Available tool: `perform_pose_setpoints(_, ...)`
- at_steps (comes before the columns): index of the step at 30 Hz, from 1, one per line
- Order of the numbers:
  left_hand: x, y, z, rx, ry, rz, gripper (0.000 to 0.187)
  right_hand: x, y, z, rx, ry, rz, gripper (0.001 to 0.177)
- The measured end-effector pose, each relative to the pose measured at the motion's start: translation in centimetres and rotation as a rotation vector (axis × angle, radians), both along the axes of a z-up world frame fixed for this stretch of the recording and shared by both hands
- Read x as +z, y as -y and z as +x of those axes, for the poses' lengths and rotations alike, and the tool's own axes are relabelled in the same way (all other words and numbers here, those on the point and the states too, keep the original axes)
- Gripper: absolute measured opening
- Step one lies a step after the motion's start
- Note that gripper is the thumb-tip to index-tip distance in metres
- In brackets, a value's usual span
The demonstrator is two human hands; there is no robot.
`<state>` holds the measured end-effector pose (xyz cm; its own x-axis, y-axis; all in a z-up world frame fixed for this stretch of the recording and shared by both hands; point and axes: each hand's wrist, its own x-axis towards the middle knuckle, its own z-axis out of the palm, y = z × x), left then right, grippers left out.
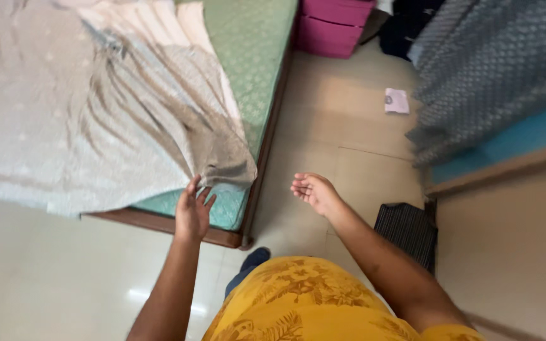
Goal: The person retrieves a folded bed sheet from a wardrobe and places it on a bed. They unfold the sheet completely, smooth it out, and then fold it back into a neat rectangle on the bed.
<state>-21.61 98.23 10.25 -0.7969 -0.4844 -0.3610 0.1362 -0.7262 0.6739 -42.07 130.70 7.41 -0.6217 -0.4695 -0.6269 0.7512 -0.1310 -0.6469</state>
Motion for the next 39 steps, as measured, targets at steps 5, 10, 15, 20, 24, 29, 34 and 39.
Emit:
perform_pose_setpoints(5,-2.0,-3.2,1.3,0.121,-0.015,-0.028,0.062,3.1,1.7,1.2,0.415,-0.252,0.152,0.025)
perform_pose_setpoints(10,-2.2,-5.9,2.1,0.152,-0.048,0.004,0.062,1.7,4.1,3.0,0.807,-0.756,0.205,0.035)
perform_pose_setpoints(15,2.0,-8.4,2.2,0.130,-0.047,-0.037,0.063,2.1,7.4,7.0,0.950,-1.155,0.198,0.043)
perform_pose_setpoints(20,5.0,-10.7,3.0,0.078,-0.161,-0.019,0.064,0.8,10.0,10.4,0.943,-1.294,0.236,0.048)
perform_pose_setpoints(24,7.2,-11.6,4.2,0.112,-0.226,0.004,0.064,-1.6,10.3,11.3,0.801,-1.321,0.399,0.063)
perform_pose_setpoints(29,7.9,-10.9,6.9,0.114,-0.232,0.000,0.064,-1.7,8.6,10.3,0.624,-1.366,0.500,0.043)
perform_pose_setpoints(34,7.3,-9.6,9.4,0.116,-0.235,-0.017,0.063,1.0,6.3,10.1,0.488,-1.361,0.554,0.020)
perform_pose_setpoints(39,5.6,-7.6,11.7,0.116,-0.136,-0.015,0.062,3.7,4.0,10.6,0.459,-1.511,0.526,0.019)
